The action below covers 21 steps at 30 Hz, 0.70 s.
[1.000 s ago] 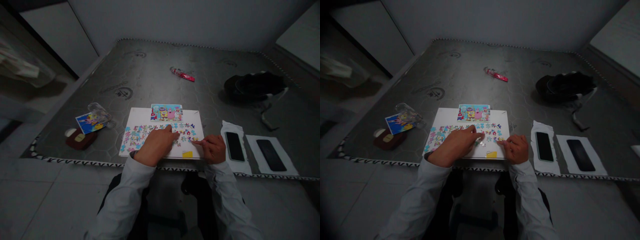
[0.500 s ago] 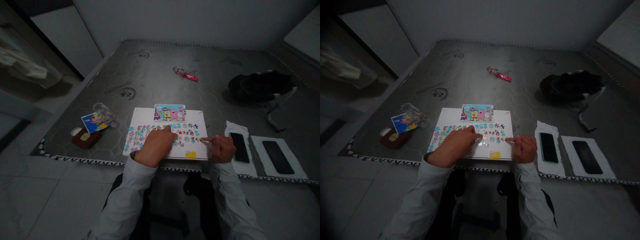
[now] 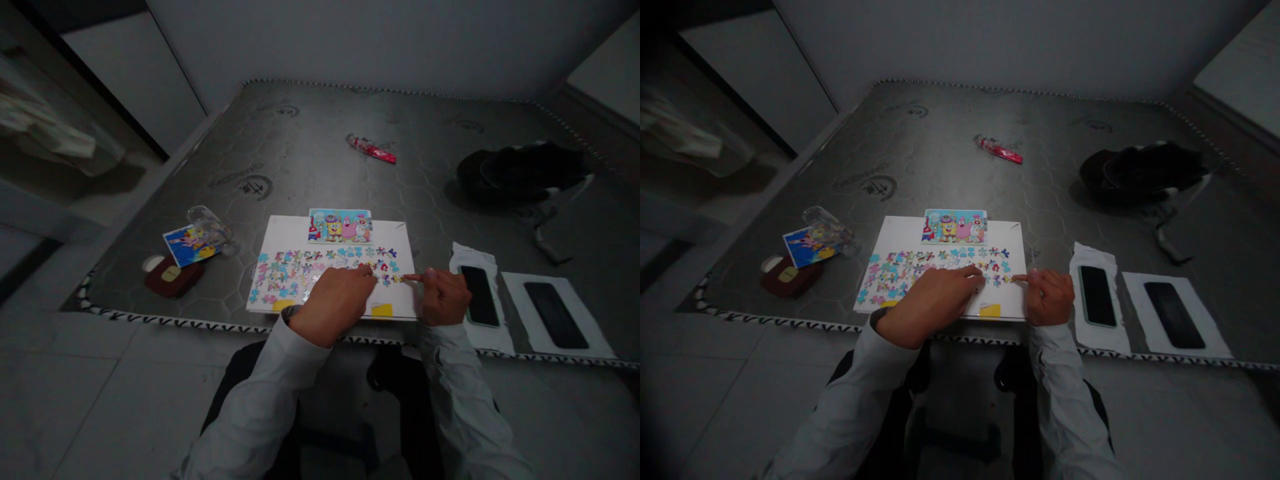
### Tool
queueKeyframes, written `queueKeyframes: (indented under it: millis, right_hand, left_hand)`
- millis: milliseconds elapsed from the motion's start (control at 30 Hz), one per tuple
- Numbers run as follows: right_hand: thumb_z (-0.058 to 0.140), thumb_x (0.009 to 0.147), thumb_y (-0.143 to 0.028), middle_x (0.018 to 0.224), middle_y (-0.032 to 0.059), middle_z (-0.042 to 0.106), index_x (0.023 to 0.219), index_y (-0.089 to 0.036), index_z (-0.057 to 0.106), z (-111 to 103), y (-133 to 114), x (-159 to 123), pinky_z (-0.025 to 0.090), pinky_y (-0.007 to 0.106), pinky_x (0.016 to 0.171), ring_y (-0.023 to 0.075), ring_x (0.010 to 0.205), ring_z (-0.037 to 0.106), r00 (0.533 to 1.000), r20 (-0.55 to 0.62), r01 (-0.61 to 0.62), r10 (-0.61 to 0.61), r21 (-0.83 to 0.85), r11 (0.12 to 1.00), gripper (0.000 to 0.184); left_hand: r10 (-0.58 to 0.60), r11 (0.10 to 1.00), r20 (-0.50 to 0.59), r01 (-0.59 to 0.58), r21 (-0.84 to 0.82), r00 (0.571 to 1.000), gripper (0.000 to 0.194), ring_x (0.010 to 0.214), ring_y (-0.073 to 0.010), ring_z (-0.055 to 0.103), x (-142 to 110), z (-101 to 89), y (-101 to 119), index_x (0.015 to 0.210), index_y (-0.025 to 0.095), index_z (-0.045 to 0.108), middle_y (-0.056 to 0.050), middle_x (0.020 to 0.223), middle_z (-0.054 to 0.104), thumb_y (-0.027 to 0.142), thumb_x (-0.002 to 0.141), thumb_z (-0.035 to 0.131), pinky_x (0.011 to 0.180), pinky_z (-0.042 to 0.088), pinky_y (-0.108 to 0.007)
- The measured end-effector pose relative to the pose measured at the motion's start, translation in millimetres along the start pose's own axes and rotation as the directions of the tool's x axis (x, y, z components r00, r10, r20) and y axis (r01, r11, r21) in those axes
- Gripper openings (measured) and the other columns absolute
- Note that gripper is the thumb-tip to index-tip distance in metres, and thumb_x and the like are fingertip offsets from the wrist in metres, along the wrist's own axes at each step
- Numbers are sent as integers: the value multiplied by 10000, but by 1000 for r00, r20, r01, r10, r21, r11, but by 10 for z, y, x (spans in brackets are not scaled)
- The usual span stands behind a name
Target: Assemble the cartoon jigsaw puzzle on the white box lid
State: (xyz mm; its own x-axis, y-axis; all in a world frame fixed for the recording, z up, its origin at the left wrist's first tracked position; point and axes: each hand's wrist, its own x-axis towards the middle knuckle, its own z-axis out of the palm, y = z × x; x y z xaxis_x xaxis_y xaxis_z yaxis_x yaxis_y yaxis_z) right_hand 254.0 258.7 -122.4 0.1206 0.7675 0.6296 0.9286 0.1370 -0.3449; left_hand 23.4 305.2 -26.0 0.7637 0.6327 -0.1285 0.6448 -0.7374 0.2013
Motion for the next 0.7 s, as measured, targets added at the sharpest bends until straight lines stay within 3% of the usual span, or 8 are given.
queueKeyframes:
  millis: [233, 500, 700]
  right_hand:
    - [419, 1021, -309, 614, 8, 642, 805, -268, 816, 2, 6, -6, 319, 318, 682, 127, 604, 533, 1000, 10, 10, -10, 8, 1000, 454]
    - [503, 996, -309, 581, -11, 607, 810, -266, 813, 18, 55, -13, 304, 321, 673, 122, 576, 513, 1000, -3, 26, -26, -30, 999, 364]
    - [519, 986, -356, 538, -13, 576, 746, -252, 801, -30, 53, 10, 298, 322, 664, 127, 563, 508, 1000, 22, 6, -6, -17, 1000, 385]
  left_hand:
    - [-49, 998, -24, 50, 42, 999, 380, 957, -217, 697, 77, 51, -17, 1319, 206, 539, -111, 1424, 530, 128, 956, 463, 742, 561, -357]
    - [-167, 982, -141, 178, 64, 976, 287, 832, -209, 699, 270, 215, -9, 1172, 195, 623, -102, 1250, 583, 232, 1019, 383, 633, 531, -332]
    - [-185, 979, -148, 195, 57, 972, 281, 820, -215, 701, 303, 268, -35, 1138, 211, 653, -97, 1171, 598, 229, 1016, 401, 630, 519, -333]
